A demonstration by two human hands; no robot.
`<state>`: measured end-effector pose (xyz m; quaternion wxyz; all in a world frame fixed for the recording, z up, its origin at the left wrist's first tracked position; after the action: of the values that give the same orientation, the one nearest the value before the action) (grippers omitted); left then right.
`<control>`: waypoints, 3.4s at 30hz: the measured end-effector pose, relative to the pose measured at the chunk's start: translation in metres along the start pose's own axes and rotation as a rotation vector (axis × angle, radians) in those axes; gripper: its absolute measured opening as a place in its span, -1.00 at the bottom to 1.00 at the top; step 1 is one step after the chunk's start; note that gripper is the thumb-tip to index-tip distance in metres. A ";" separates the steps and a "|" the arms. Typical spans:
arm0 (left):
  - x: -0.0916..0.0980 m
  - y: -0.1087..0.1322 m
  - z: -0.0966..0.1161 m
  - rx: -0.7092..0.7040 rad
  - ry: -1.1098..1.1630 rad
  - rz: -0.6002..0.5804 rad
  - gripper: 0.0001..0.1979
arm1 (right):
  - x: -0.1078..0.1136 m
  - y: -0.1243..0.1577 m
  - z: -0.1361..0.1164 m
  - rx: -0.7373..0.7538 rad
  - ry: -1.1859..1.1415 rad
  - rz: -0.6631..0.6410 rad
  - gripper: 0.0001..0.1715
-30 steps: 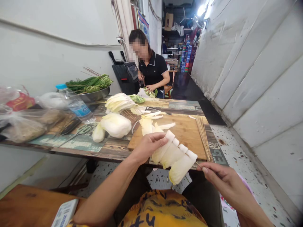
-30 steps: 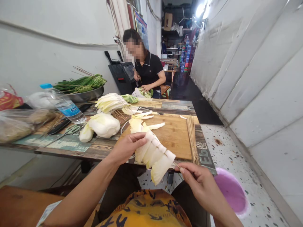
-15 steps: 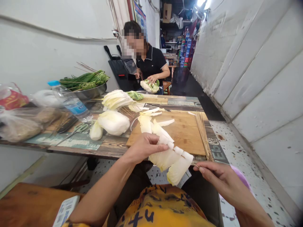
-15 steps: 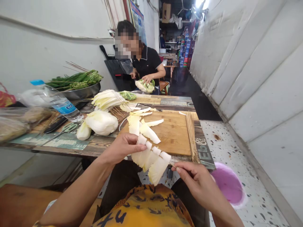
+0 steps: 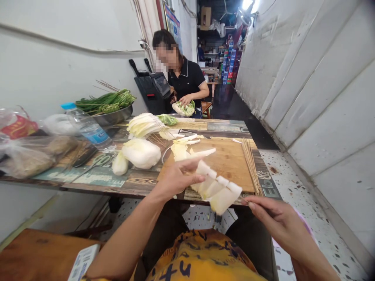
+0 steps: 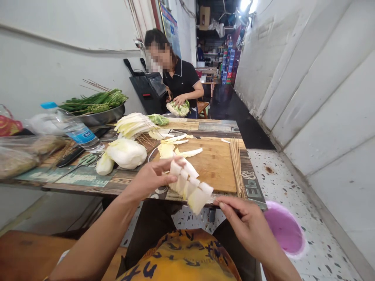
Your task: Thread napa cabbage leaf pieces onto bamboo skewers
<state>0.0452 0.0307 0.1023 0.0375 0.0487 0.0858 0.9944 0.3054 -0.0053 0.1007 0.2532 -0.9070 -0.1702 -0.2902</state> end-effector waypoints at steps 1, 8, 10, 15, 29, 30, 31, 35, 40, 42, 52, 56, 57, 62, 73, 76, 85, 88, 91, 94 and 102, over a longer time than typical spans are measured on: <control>0.007 0.001 0.006 -0.090 -0.022 0.100 -0.41 | 0.008 0.001 -0.002 0.013 0.056 0.084 -0.73; 0.000 0.023 -0.004 -0.634 -0.586 0.708 -0.59 | 0.002 0.003 -0.001 0.239 0.527 0.337 -0.72; -0.018 0.026 -0.020 -0.738 -0.761 0.677 -0.57 | -0.022 0.003 0.012 0.261 0.669 0.249 -0.68; -0.037 0.027 -0.058 -0.799 -0.937 0.481 -0.50 | -0.057 0.008 0.040 0.205 0.744 0.107 -0.67; -0.030 -0.018 -0.063 -0.402 -1.185 0.420 -0.49 | -0.047 0.010 0.047 0.155 0.588 0.118 -0.68; -0.027 -0.022 -0.062 -0.392 -1.199 0.413 -0.52 | -0.047 0.010 0.048 0.150 0.583 0.132 -0.68; -0.023 -0.025 -0.060 -0.393 -1.211 0.413 -0.55 | -0.046 0.010 0.049 0.146 0.579 0.142 -0.68; 0.006 -0.036 -0.048 -0.421 -1.233 0.506 -0.66 | -0.050 0.006 0.048 0.143 0.568 0.081 -0.70; 0.014 -0.030 -0.031 -0.488 -1.167 0.696 -0.63 | -0.054 0.005 0.044 0.121 0.581 -0.031 -0.68; -0.016 -0.024 -0.033 -0.575 -1.184 0.540 -0.54 | -0.051 0.008 0.043 0.114 0.594 -0.053 -0.64; -0.078 -0.023 -0.066 -0.583 -1.292 0.177 -0.35 | -0.047 0.010 0.045 0.074 0.713 -0.182 -0.54; -0.077 -0.023 -0.065 -0.608 -1.310 0.187 -0.39 | -0.049 0.011 0.045 0.075 0.732 -0.211 -0.51; -0.078 -0.022 -0.065 -0.612 -1.310 0.188 -0.39 | -0.049 0.010 0.044 0.074 0.747 -0.224 -0.50; -0.079 -0.022 -0.065 -0.619 -1.296 0.194 -0.39 | -0.053 0.007 0.041 0.054 0.812 -0.295 -0.49; -0.079 -0.024 -0.067 -0.599 -1.199 0.229 -0.38 | -0.051 0.004 0.050 0.191 0.793 -0.187 -0.51; -0.071 -0.016 -0.061 -0.635 -1.125 0.301 -0.32 | -0.030 0.001 0.048 0.263 0.810 -0.085 -0.53; -0.021 -0.002 -0.074 -0.613 -0.850 0.600 -0.57 | 0.044 -0.097 -0.012 0.327 0.642 0.235 -0.65; -0.020 -0.003 -0.073 -0.601 -0.840 0.579 -0.64 | 0.013 -0.156 -0.031 0.267 0.219 0.224 -0.71; -0.023 -0.002 -0.068 -0.576 -0.836 0.538 -0.62 | -0.045 -0.216 -0.048 0.246 -0.034 0.145 -0.70; -0.023 -0.002 -0.067 -0.545 -0.807 0.511 -0.62 | -0.107 -0.271 -0.061 0.223 -0.124 0.049 -0.65; -0.029 -0.017 -0.091 -0.690 -0.809 0.589 -0.56 | -0.227 -0.354 -0.058 0.140 -0.047 -0.175 -0.64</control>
<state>0.0660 0.0300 0.0077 -0.1959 0.4296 -0.2797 0.8359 -0.0569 0.2142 0.1300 0.2859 -0.8753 -0.2744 -0.2773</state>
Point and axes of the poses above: each hand's wrist, its own y-axis away from the middle knuckle, its own x-axis out of the back of the hand, z = x × y, the point moved 5 cm from there along -y, towards the middle knuckle, and after that the axes turned 12 degrees about x, right-handed, at the moved point
